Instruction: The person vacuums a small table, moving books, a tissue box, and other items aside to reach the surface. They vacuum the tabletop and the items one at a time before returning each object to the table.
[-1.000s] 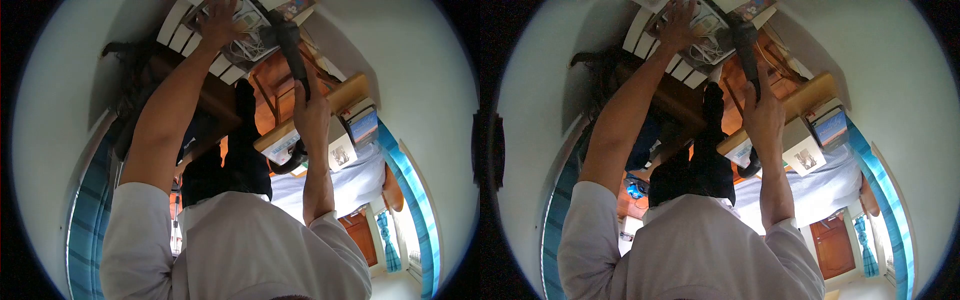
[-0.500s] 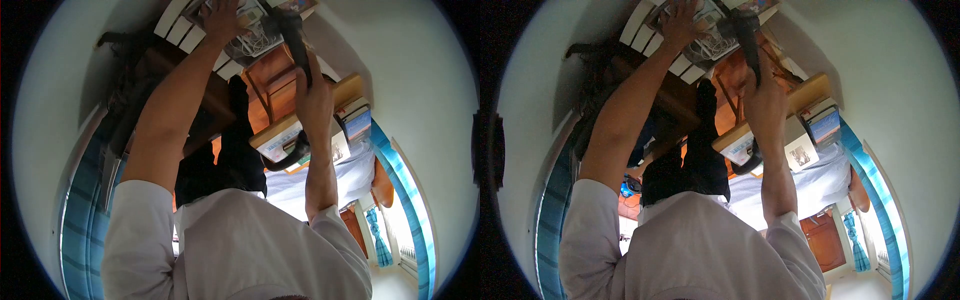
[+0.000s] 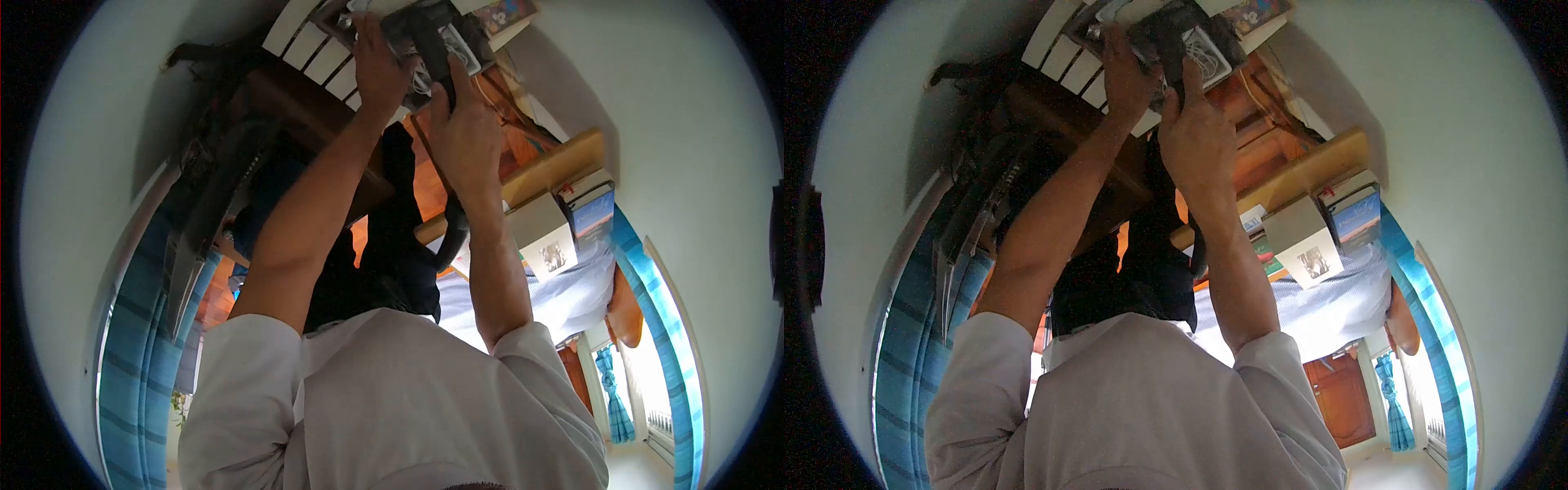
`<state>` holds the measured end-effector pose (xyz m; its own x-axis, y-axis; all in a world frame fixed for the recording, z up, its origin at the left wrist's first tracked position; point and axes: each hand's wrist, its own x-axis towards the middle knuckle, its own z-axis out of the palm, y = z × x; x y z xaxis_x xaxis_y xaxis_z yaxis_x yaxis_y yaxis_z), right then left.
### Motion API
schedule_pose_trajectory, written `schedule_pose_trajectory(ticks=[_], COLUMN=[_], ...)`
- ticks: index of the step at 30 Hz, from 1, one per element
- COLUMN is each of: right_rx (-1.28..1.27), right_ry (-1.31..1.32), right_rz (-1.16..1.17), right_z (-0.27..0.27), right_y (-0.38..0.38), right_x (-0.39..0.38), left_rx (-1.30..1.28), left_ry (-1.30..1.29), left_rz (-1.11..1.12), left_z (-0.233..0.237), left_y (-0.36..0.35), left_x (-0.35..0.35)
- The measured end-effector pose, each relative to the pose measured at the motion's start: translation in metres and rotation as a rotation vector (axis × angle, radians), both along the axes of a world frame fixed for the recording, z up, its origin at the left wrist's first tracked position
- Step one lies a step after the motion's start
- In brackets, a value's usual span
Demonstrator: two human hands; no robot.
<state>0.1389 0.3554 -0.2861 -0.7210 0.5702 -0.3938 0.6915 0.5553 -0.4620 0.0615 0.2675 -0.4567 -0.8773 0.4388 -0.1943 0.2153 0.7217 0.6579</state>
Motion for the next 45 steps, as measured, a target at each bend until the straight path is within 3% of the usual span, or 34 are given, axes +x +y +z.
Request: schedule_pose_trajectory(ticks=[2,6,10,13,15,19,21,23,25,27,33,35,39,42,44,45], right_rx=[-0.131,-0.127,0.011,0.070,0.026,-0.149,-0.190,0.006,-0.029,-0.073,-0.098,-0.043,-0.132,-0.076,-0.102,-0.102], right_ry=[-0.027,-0.006,0.021,0.006,-0.026,0.036,0.010,0.089,0.086,0.044,0.166,0.080,0.072,0.165,0.010,0.012], right_rz=[-0.022,-0.057,-0.002,0.089,0.131,0.045,0.024,0.036,0.063,0.099,-0.034,0.083,0.071,-0.025,-0.068,-0.079], right_z=[0.013,0.027,-0.014,-0.016,-0.006,0.008,-0.005,-0.044,-0.038,-0.021,-0.032,-0.033,-0.011,-0.009,-0.006,-0.010], right_y=[0.006,0.008,-0.002,-0.002,-0.001,0.014,0.010,0.000,0.002,0.005,0.015,0.011,0.028,0.038,0.038,0.036], right_x=[0.001,-0.002,-0.016,-0.018,-0.010,-0.022,-0.025,-0.034,-0.034,-0.026,-0.038,-0.037,-0.023,-0.021,-0.026,-0.021], left_rx=[0.038,0.190,0.131,0.172,0.177,0.218,0.164,0.245,0.332,0.259,0.274,0.190,0.180,0.163,-0.019,-0.017], left_ry=[0.009,-0.067,-0.070,0.147,-0.194,-0.270,0.003,-0.008,-0.004,0.086,-0.107,-0.032,-0.068,-0.151,0.114,0.116], left_rz=[-0.008,0.042,0.116,0.059,0.196,0.163,0.094,0.097,0.092,0.158,0.197,0.214,0.216,0.154,-0.040,-0.051], left_z=[-0.002,-0.010,-0.005,-0.011,-0.017,-0.002,-0.026,-0.035,-0.038,-0.031,-0.011,-0.012,-0.004,0.010,0.003,0.001], left_y=[0.001,0.002,0.007,0.007,0.006,0.005,0.007,0.005,0.006,0.004,0.011,0.013,0.012,0.006,-0.001,-0.003], left_x=[-0.004,-0.003,-0.003,-0.007,-0.007,-0.007,0.001,0.004,-0.006,0.007,0.003,-0.001,-0.008,-0.011,-0.012,-0.013])
